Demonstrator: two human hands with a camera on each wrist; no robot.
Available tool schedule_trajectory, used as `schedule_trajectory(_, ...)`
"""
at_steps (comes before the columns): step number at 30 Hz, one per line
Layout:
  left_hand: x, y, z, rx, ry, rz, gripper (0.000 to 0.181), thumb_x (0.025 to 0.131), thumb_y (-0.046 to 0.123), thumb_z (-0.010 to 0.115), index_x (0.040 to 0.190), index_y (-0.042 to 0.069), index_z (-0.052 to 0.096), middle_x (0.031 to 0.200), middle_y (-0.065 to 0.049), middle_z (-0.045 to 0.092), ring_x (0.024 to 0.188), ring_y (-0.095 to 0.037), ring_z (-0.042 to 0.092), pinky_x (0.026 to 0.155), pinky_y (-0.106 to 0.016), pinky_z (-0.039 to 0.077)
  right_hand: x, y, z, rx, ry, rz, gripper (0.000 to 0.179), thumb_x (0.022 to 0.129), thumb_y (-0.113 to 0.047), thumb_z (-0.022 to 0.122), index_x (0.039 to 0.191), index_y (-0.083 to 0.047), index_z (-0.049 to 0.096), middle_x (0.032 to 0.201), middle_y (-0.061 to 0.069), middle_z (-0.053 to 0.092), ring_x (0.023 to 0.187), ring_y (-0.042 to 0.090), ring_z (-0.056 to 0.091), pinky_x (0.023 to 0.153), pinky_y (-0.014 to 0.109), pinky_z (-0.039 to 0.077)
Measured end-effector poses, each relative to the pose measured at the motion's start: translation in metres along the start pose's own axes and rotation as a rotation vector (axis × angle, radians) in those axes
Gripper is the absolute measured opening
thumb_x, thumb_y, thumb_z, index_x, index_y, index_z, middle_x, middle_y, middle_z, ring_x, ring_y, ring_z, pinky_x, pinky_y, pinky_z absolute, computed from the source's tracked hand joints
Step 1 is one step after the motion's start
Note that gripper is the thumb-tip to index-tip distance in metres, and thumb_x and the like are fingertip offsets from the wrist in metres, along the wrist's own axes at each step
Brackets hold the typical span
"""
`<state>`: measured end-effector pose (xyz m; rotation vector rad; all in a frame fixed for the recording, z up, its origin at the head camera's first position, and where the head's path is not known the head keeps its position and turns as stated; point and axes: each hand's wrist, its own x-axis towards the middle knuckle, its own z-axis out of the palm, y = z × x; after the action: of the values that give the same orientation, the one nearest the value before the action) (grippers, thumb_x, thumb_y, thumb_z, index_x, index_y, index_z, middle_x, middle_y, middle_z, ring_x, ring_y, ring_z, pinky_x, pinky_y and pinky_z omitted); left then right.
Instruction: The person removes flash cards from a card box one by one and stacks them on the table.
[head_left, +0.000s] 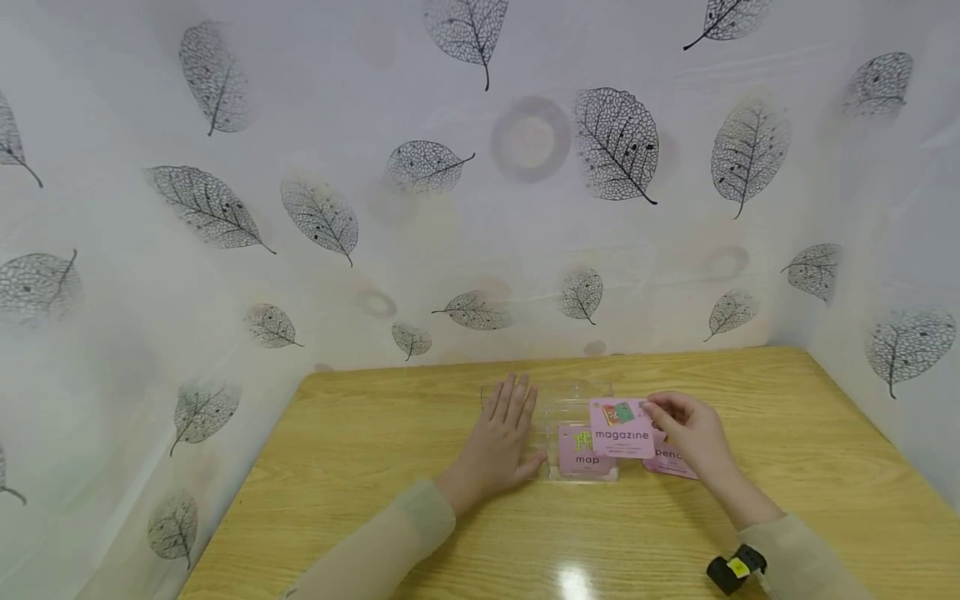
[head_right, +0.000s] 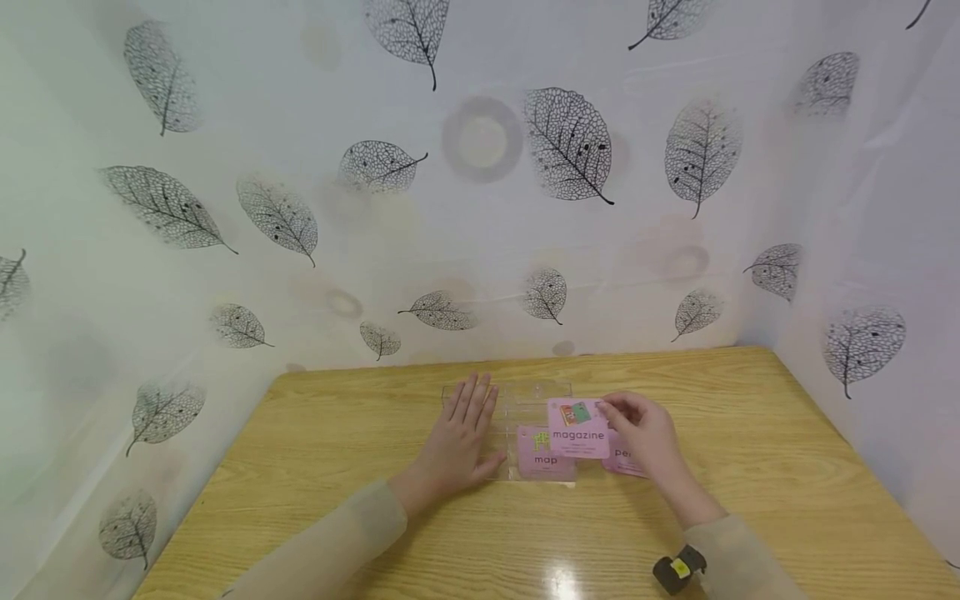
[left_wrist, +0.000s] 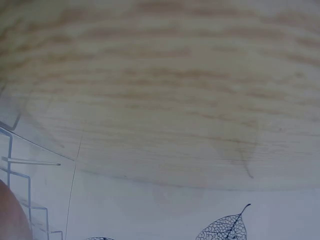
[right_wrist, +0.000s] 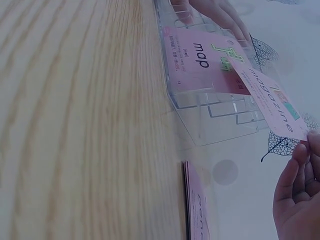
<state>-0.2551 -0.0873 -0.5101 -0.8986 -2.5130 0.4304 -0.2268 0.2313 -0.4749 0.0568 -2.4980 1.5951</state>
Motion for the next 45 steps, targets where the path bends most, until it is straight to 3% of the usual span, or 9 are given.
schedule_trajectory(4, 0.0, 0.0, 0.0, 0.004, 0.002, -0.001, 0.099, 0.102, 0.069, 0.043, 0.167, -0.003, 0.022, 0.174, -0.026, 0.023, 0.163, -0.043, 0.024, 0.135, -0.049, 0.025, 0.0, 0.001, -0.002, -0.007, 0.011, -0.012, 0.027, 0.105, -0.014, 0.068, 0.119, 0.009, 0.072, 0.089, -0.012, 0.072, 0.075, -0.005, 0.061, 0.062, 0.02, 0.058)
schedule_trajectory(11, 0.0, 0.0, 0.001, 0.006, 0.005, -0.001, 0.1, 0.102, 0.069, 0.043, 0.167, -0.003, 0.02, 0.175, -0.026, 0.02, 0.162, -0.044, 0.025, 0.135, -0.049, 0.024, -0.001, 0.001, -0.005, -0.019, 0.027, -0.036, 0.027, 0.104, -0.014, 0.068, 0.117, 0.01, 0.072, 0.091, -0.005, 0.074, 0.075, -0.004, 0.061, 0.063, 0.018, 0.058)
schedule_trajectory(17, 0.0, 0.0, 0.002, -0.008, 0.016, 0.001, 0.1, 0.102, 0.068, 0.044, 0.167, -0.004, 0.02, 0.175, -0.027, 0.02, 0.162, -0.044, 0.025, 0.134, -0.05, 0.026, -0.002, 0.0, -0.009, -0.01, 0.029, -0.028, 0.028, 0.106, -0.015, 0.065, 0.117, 0.01, 0.071, 0.085, -0.019, 0.067, 0.076, -0.003, 0.062, 0.066, 0.019, 0.06)
schedule_trajectory(28, 0.0, 0.001, 0.002, -0.023, -0.016, -0.008, 0.1, 0.102, 0.068, 0.044, 0.167, -0.003, 0.019, 0.176, -0.027, 0.012, 0.165, -0.044, 0.017, 0.136, -0.05, 0.021, -0.003, 0.003, -0.015, 0.018, 0.032, 0.01, 0.032, 0.107, -0.018, 0.064, 0.12, 0.011, 0.069, 0.083, -0.028, 0.065, 0.077, -0.005, 0.063, 0.068, 0.019, 0.06)
schedule_trajectory(34, 0.0, 0.0, 0.004, 0.001, 0.02, 0.0, 0.101, 0.101, 0.069, 0.045, 0.167, -0.004, 0.021, 0.175, -0.027, 0.019, 0.162, -0.044, 0.024, 0.135, -0.05, 0.025, -0.003, 0.006, -0.018, 0.012, 0.047, 0.016, 0.033, 0.108, -0.019, 0.063, 0.121, 0.011, 0.069, 0.084, -0.031, 0.063, 0.078, -0.006, 0.061, 0.068, 0.017, 0.058)
schedule_trajectory(45, 0.0, 0.0, 0.007, 0.005, 0.049, 0.001, 0.102, 0.101, 0.069, 0.046, 0.167, -0.005, 0.019, 0.174, -0.028, 0.023, 0.163, -0.044, 0.022, 0.134, -0.05, 0.027, -0.003, 0.009, -0.024, -0.003, 0.064, 0.051, 0.038, 0.108, -0.023, 0.063, 0.125, 0.011, 0.068, 0.085, -0.034, 0.061, 0.08, -0.006, 0.062, 0.069, 0.016, 0.058)
